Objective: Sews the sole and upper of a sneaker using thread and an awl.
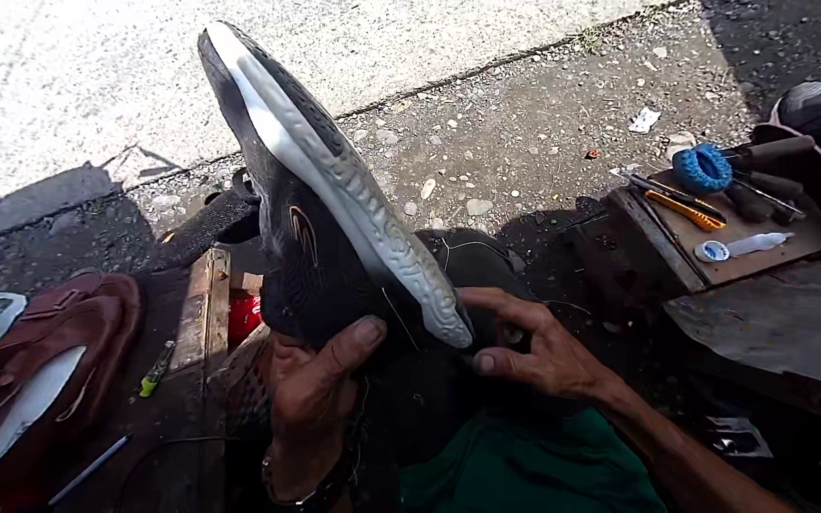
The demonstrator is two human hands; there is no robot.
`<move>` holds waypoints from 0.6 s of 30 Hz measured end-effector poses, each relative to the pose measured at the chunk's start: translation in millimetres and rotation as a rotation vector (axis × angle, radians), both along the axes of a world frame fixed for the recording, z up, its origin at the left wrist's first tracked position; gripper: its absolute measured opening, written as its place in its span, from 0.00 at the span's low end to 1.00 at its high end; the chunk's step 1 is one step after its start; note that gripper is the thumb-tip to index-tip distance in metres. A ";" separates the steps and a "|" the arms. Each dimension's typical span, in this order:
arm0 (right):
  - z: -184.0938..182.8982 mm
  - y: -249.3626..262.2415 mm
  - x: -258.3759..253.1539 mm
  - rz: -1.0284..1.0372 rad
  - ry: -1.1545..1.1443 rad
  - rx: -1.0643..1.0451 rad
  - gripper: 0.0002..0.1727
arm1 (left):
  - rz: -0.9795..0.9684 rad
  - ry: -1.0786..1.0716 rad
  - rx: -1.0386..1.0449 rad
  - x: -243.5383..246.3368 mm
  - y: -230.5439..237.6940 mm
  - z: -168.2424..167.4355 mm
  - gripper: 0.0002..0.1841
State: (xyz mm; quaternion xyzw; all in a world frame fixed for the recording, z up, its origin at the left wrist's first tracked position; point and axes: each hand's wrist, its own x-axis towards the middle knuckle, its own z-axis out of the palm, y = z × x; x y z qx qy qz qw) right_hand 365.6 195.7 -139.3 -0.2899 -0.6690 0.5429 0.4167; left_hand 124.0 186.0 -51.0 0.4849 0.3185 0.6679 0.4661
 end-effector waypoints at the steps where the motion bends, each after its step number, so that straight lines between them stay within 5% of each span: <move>1: -4.1 -7.7 -18.3 0.135 0.100 -0.069 0.32 | 0.025 -0.005 0.005 3.7 4.0 2.4 0.15; 4: -10.8 -20.4 -14.9 0.395 0.291 -0.227 0.16 | 0.059 -0.003 0.015 4.3 12.6 0.5 0.15; 6: 1.1 -20.1 28.2 0.428 0.292 -0.219 0.16 | 0.066 0.018 -0.020 0.6 12.1 -7.8 0.16; 12: 37.8 9.3 153.4 -0.200 -0.061 -0.052 0.09 | 0.017 0.130 -0.371 18.5 5.6 -48.3 0.12; 18: 9.1 19.4 150.9 -0.520 -0.536 0.169 0.12 | -0.071 0.250 -0.651 42.6 2.1 -83.8 0.09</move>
